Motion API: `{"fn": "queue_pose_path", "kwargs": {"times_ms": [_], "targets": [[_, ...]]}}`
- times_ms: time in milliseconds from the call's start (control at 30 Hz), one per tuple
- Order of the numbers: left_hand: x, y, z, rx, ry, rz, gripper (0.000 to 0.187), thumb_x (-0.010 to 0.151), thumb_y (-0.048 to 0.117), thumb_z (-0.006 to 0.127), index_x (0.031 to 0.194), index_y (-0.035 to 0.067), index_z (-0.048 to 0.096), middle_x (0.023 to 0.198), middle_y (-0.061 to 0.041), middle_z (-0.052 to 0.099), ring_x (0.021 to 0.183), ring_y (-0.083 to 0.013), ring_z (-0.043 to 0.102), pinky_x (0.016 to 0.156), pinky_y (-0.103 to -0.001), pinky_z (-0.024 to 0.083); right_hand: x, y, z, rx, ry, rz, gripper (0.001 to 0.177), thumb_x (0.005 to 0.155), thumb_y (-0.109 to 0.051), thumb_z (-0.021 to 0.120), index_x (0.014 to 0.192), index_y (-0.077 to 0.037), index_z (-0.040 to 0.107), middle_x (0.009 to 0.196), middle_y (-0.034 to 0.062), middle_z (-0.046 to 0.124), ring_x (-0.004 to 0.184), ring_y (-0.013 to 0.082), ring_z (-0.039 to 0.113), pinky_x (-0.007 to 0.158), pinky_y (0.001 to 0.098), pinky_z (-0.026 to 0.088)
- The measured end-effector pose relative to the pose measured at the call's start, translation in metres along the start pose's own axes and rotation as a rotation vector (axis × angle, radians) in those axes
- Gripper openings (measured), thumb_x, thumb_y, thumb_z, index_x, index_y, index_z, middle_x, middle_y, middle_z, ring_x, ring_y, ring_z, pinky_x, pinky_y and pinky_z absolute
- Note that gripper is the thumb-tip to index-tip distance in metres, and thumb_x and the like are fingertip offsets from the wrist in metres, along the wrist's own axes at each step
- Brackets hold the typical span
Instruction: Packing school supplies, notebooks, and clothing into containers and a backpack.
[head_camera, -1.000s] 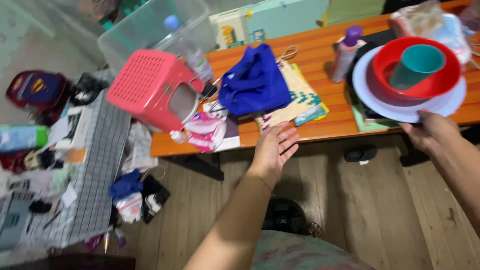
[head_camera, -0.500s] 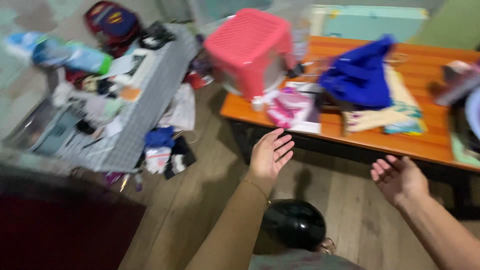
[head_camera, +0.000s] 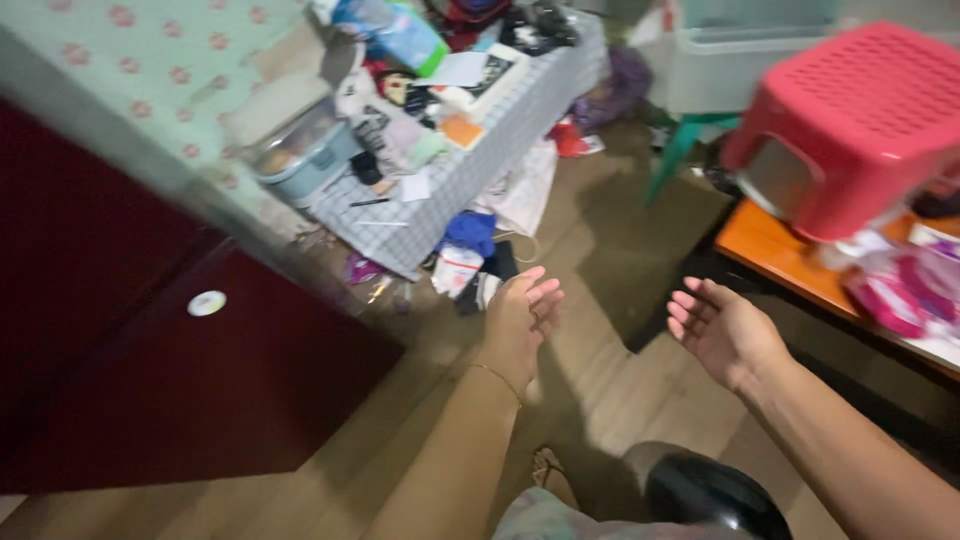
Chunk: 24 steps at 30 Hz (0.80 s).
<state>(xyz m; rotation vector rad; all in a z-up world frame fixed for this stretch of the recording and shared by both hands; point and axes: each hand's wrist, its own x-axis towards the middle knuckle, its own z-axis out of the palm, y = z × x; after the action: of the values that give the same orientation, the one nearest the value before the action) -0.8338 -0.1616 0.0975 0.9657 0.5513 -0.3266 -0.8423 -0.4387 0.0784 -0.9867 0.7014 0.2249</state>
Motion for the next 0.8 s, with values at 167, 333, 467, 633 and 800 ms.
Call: {"fn": "queue_pose_path", "kwargs": {"times_ms": [167, 333, 467, 633, 800], "targets": [[0.006, 0.046, -0.040, -0.123, 0.061, 0.025, 0.033, 0.096, 0.028, 0.060, 0.125, 0.012, 0.063, 0.113, -0.005, 0.071, 0.100, -0.0182, 0.067, 0.090, -0.038, 0.051, -0.009, 0.004, 0.102, -0.135, -0.100, 0.007, 0.022, 0.107, -0.028, 0.048, 0.117, -0.012, 0.059, 0.105, 0.0044, 0.062, 0.100, 0.0197, 0.061, 0.092, 0.0369, 0.052], [0.040, 0.056, -0.073, -0.204, 0.087, 0.063, 0.032, 0.097, 0.028, 0.056, 0.124, 0.013, 0.066, 0.110, -0.004, 0.071, 0.097, -0.0184, 0.067, 0.088, -0.037, 0.052, 0.007, 0.000, 0.157, -0.251, -0.177, 0.000, 0.022, 0.106, -0.027, 0.048, 0.116, -0.010, 0.059, 0.102, 0.0053, 0.064, 0.097, 0.0197, 0.062, 0.089, 0.0364, 0.052], [0.066, 0.072, -0.089, -0.227, 0.108, 0.074, 0.031, 0.099, 0.028, 0.054, 0.124, 0.013, 0.064, 0.109, -0.006, 0.071, 0.096, -0.0189, 0.068, 0.086, -0.037, 0.054, 0.049, -0.003, 0.189, -0.258, -0.241, 0.017, 0.021, 0.106, -0.026, 0.049, 0.116, -0.010, 0.059, 0.102, 0.0056, 0.064, 0.095, 0.0198, 0.062, 0.088, 0.0357, 0.052], [0.113, 0.110, -0.114, -0.193, 0.152, 0.129, 0.030, 0.099, 0.027, 0.053, 0.123, 0.013, 0.064, 0.109, -0.006, 0.072, 0.095, -0.0179, 0.068, 0.083, -0.036, 0.054, 0.105, -0.013, 0.245, -0.287, -0.279, 0.010, 0.021, 0.106, -0.025, 0.050, 0.118, -0.010, 0.059, 0.103, 0.0057, 0.063, 0.095, 0.0204, 0.062, 0.088, 0.0362, 0.052], [0.169, 0.162, -0.117, -0.209, 0.202, 0.136, 0.030, 0.099, 0.027, 0.051, 0.122, 0.013, 0.064, 0.108, -0.005, 0.072, 0.093, -0.0175, 0.068, 0.079, -0.035, 0.053, 0.162, -0.044, 0.308, -0.319, -0.294, -0.017, 0.023, 0.106, -0.024, 0.049, 0.121, -0.009, 0.058, 0.104, 0.0062, 0.064, 0.096, 0.0203, 0.063, 0.089, 0.0362, 0.052]]}}
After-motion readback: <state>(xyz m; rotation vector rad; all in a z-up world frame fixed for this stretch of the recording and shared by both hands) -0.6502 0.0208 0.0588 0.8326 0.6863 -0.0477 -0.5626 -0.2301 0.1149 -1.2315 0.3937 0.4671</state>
